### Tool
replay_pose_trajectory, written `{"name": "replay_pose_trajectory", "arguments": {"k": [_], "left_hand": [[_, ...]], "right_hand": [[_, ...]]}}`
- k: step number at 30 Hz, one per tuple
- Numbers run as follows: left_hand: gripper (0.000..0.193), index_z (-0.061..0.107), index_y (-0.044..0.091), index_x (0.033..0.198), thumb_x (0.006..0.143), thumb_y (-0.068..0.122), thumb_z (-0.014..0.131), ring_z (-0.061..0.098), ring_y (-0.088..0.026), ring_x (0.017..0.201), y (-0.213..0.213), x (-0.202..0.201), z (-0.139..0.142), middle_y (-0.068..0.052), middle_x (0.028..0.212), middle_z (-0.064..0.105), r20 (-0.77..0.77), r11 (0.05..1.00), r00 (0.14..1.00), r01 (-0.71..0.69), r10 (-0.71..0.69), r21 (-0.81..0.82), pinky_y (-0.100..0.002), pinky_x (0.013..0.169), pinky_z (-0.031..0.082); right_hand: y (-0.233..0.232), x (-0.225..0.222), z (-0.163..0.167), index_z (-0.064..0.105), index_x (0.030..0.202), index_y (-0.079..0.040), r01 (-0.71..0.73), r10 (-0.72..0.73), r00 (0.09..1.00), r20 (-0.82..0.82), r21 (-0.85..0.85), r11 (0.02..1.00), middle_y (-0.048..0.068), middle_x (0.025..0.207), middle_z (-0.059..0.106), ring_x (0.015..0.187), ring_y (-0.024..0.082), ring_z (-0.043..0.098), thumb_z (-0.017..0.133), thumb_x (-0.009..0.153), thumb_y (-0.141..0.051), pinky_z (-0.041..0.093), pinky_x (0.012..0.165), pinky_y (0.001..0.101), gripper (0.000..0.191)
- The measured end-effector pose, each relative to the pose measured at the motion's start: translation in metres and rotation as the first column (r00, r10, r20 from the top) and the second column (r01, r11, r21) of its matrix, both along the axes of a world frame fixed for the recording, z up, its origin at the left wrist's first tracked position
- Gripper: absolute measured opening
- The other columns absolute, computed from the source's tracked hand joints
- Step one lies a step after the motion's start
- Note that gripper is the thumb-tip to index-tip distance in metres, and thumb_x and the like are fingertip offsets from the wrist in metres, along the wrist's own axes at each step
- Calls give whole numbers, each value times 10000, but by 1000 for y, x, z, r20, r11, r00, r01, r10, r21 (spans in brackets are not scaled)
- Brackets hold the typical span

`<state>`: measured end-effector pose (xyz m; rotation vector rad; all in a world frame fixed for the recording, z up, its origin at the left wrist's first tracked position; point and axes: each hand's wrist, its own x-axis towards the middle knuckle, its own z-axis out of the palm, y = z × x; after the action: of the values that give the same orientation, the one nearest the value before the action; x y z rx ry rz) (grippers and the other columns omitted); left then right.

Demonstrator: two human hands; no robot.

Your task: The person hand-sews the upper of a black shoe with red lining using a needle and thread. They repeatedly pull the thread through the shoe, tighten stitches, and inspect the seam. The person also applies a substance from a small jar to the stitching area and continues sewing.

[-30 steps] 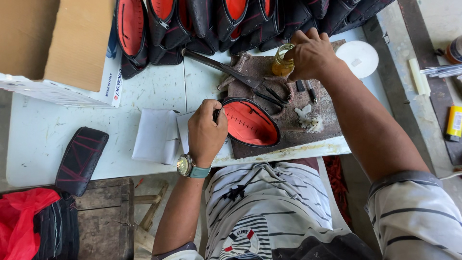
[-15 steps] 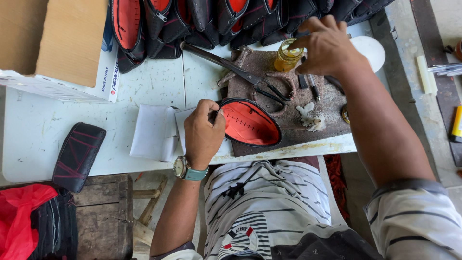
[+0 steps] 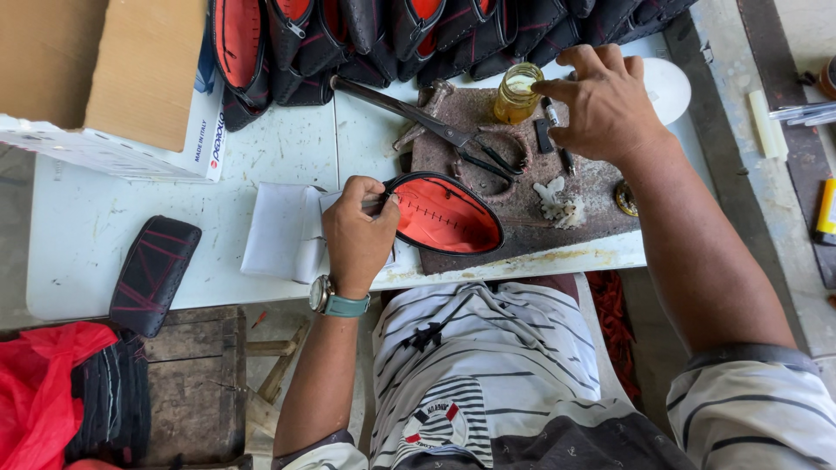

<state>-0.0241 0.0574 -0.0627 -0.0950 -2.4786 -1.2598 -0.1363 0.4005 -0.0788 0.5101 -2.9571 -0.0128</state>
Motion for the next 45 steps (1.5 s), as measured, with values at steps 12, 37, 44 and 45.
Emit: {"name": "replay_pose_trajectory", "arguments": {"k": [12,37,44,45], "left_hand": [[296,555,19,1069,853,9,756,778,-270,882,2,-5,-11,-159,922,757,-7,1000,1000,-7,7,-21,-362,759,595],[285,517,-9,1048,875,-76,733,773,-228,963,7,25,-19,-163,1006,715,-158,984,977,155,-141,84,-328,841,661],[273,530,-7,1032,867,-69,738,771,-210,892,11,27,-18,-132,962,699,-168,990,979,129,-117,63,-321,793,657],[268,534,-4,1026,869,-61,743,772,-206,867,12,27,-18,-127,942,700,-153,992,983,116,-106,58,-321,772,652]], "right_hand": [[-96,124,60,647,1308,-29,107,599,723,344,-912,395,131,1246,728,1136,250,729,763,832,-54,584,960,377,491],[-178,124,-38,723,1175,63,500,373,816,441,-863,-75,95,1071,758,910,113,678,775,857,-10,584,849,257,331],[-179,133,-40,711,1230,43,468,401,838,371,-866,-176,86,1146,746,971,119,674,756,848,28,569,897,263,385],[-180,135,-39,712,1240,37,441,388,851,354,-883,-162,90,1162,744,984,121,670,757,848,27,564,906,267,394]]}}
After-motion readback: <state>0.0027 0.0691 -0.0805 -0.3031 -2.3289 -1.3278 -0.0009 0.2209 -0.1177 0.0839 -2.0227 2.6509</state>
